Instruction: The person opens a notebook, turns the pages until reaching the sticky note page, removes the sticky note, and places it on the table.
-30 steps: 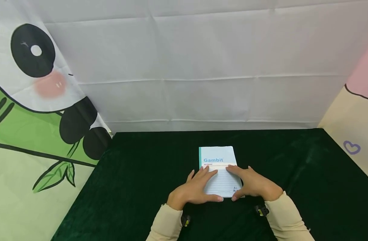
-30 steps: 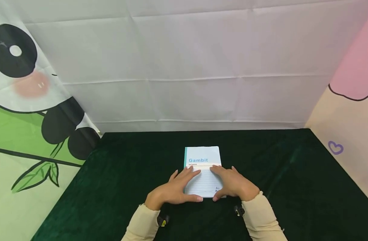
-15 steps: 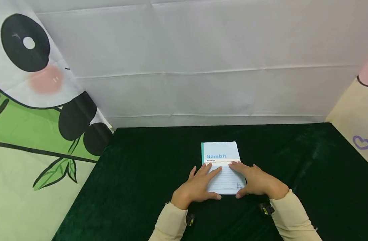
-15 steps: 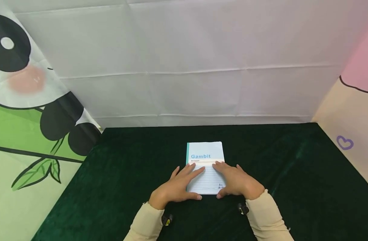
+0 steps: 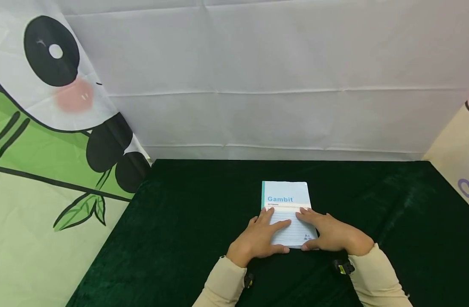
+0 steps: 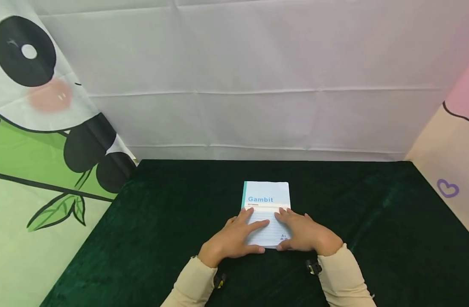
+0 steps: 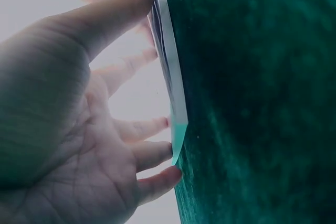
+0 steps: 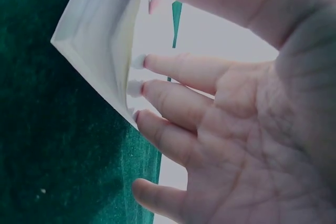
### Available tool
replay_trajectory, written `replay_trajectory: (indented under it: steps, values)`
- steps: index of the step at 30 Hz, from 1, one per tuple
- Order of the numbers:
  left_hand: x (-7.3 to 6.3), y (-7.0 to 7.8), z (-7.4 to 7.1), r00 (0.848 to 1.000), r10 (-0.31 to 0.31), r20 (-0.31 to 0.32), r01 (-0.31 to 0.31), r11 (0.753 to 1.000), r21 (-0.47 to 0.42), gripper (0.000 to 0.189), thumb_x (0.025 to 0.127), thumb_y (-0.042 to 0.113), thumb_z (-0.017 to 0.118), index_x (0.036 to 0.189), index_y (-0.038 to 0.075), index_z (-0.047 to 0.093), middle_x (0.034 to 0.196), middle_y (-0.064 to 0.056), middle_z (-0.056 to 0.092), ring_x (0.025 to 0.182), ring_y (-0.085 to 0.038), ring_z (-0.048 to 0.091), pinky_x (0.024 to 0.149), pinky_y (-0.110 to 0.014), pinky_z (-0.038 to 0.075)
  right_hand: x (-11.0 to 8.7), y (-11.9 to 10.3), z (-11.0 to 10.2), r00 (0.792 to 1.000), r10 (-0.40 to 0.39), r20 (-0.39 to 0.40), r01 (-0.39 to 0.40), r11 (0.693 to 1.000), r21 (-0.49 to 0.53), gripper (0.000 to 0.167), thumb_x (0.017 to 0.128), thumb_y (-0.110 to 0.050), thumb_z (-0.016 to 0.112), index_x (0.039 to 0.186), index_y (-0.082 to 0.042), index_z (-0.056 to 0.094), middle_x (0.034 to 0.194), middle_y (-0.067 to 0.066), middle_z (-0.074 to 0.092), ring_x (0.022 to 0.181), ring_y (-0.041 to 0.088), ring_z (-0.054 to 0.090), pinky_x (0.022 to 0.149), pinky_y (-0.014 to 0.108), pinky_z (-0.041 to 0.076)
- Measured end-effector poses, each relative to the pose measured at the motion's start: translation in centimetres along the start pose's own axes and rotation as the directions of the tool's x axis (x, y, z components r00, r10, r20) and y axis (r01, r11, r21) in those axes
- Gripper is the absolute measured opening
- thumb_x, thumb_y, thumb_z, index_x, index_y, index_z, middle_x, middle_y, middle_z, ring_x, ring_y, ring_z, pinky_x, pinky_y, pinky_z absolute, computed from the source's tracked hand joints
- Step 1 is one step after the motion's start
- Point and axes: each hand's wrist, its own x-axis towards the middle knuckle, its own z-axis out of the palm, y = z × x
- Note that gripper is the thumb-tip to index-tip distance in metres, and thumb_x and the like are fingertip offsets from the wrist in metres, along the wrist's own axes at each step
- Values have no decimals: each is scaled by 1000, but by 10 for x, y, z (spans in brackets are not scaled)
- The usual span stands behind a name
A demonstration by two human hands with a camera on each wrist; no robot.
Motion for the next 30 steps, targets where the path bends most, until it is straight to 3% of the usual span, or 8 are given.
replay_trajectory:
  steps: [7,17,30]
  values:
    - [-4,5,1,1000,-14,-6,14,1000,-16,65,90,47,71,150,38,46,169,-11,21,157,-37,20,118,-61,34,-6,2,-1,1000,-3,26,1,998,62,75,87,-36,76,150,-7,45,165,21,28,153,47,21,118,70,19]
    - [-1,8,3,1000,-25,6,25,997,-66,56,97,59,53,148,37,48,169,-14,20,157,-40,16,121,-61,28,-11,1,-5,1000,-2,28,-1,995,102,59,96,-45,63,143,-10,55,162,22,33,150,51,26,115,70,26]
    - [2,11,3,999,-33,7,34,999,-42,55,95,60,55,146,40,50,168,-16,23,156,-42,19,120,-61,28,-11,-1,-6,999,20,37,-24,994,108,55,95,-39,65,143,-14,55,163,23,31,149,52,26,114,71,26]
